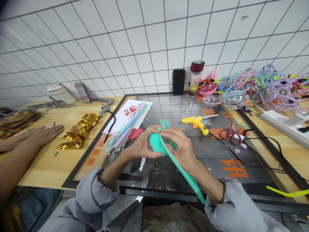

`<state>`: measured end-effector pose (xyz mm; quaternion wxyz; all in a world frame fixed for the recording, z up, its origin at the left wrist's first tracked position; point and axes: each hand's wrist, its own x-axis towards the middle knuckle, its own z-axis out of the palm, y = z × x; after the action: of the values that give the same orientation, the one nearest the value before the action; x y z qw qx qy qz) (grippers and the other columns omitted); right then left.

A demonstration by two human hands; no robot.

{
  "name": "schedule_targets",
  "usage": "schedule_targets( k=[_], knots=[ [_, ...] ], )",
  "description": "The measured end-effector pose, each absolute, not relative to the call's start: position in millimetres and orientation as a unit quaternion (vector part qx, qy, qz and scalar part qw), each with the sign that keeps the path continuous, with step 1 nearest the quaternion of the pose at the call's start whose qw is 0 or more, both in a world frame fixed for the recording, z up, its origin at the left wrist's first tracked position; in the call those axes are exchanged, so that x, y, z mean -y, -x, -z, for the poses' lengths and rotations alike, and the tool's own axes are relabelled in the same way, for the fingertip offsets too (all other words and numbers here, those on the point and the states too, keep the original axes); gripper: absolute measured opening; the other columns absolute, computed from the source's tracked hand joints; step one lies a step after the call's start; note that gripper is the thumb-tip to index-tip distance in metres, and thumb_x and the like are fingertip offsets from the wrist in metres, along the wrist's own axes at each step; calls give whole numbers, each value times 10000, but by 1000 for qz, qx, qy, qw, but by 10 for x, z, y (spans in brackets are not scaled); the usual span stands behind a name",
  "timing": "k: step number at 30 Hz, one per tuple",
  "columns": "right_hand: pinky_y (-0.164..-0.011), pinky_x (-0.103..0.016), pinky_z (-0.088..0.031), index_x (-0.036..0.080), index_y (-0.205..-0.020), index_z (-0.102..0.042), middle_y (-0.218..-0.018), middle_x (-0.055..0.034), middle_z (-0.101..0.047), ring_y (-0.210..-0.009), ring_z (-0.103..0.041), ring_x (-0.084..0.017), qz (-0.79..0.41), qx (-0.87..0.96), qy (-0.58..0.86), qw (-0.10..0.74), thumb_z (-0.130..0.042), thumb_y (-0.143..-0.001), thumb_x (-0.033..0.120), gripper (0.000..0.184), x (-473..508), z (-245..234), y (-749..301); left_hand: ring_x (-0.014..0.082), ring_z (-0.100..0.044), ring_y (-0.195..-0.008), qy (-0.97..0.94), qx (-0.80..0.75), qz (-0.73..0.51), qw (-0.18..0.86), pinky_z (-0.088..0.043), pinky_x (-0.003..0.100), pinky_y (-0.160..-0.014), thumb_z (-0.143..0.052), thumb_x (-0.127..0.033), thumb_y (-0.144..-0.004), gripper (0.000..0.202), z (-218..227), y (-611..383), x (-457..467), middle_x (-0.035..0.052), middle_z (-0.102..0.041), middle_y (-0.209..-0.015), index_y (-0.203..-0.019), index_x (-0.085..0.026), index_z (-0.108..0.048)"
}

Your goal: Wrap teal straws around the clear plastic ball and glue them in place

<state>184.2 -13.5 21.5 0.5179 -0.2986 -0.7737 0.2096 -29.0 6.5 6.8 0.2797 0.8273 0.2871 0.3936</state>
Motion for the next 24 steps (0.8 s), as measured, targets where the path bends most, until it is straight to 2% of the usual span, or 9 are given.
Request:
schedule_targets(
  k=[6, 12, 18, 24],
  knots=[
    [-940, -409, -541, 254, -1163, -699, -1123, -76, -724, -1069, -663, -229, -256, 733, 332, 536, -685, -890, 327, 284, 123, -262, -1838, 325, -533, -1294, -756, -325, -402, 401, -390, 530, -1118, -900, -397, -598, 750, -62, 320, -65, 122, -540, -1342, -1179, -236, -455],
    [-855, -381, -542, 255, -1152, -704, -1140, -72, -710, -1043, -654, -228, -310, 688, 369, 543, -720, -857, 409, 333, 65, -181, -1860, 322, -529, -1282, -693, -309, -437, 482, -421, 478, -1054, -897, -480, -594, 754, -73, 333, -64, 125, -554, -1313, -1144, -225, -448],
    [-868, -359, -530, 257, -1092, -721, -1090, -63, -714, -1045, -652, -213, -347, 684, 351, 537, -645, -919, 421, 250, 70, -190, -1865, 294, -577, -1180, -645, -293, -454, 540, -449, 411, -974, -891, -569, -552, 775, -64, 330, -81, 91, -602, -1225, -1108, -220, -478],
    [-937, -368, -523, 266, -1070, -738, -1061, -53, -705, -1035, -647, -197, -342, 695, 333, 538, -548, -985, 384, 239, 92, -220, -1866, 264, -595, -1098, -621, -292, -452, 570, -461, 387, -943, -894, -567, -531, 786, -76, 321, -79, 78, -600, -1197, -1106, -225, -482]
  ],
)
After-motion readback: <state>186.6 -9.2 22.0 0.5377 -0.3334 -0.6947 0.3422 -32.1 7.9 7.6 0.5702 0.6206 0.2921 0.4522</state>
